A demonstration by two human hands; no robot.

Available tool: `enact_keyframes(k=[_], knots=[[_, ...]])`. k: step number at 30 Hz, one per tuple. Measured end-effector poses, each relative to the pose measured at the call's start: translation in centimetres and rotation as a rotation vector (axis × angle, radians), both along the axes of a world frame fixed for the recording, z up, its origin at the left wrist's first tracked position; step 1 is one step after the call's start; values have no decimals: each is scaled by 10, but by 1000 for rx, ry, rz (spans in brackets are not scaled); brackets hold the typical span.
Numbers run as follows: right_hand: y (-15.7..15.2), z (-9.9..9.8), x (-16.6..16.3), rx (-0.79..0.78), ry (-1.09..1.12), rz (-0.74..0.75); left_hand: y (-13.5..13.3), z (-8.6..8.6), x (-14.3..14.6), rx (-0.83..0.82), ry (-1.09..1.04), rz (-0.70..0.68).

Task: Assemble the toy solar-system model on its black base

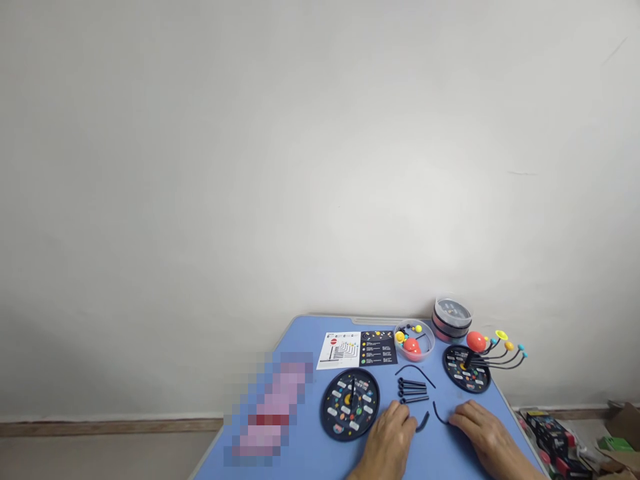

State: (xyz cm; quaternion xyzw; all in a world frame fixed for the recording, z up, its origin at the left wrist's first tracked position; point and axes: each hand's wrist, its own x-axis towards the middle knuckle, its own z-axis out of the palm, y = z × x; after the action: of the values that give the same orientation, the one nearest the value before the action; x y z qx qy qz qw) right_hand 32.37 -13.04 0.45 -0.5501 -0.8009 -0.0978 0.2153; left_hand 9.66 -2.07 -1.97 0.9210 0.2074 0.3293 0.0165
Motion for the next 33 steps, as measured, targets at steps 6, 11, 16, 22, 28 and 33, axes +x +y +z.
enact_keyframes(k=[6, 11, 16, 22, 28, 33], knots=[[-11, 3, -1, -51, 4, 79, 3, 4, -11, -73, 4, 30], [-15, 8, -16, -109, -18, 187, 3, 4, -10, -60, 7, 42], [-6, 14, -32, -129, -48, 211, 2, 9, -10, -114, -9, 27], [12, 16, -41, -92, -63, 250, -3, 21, -21, -221, -71, -62], [15, 15, -42, -60, 0, 225, -5, 12, -29, -151, -86, -79], [5, 10, -27, -40, 106, 124, -6, -2, -34, -117, -115, -38]])
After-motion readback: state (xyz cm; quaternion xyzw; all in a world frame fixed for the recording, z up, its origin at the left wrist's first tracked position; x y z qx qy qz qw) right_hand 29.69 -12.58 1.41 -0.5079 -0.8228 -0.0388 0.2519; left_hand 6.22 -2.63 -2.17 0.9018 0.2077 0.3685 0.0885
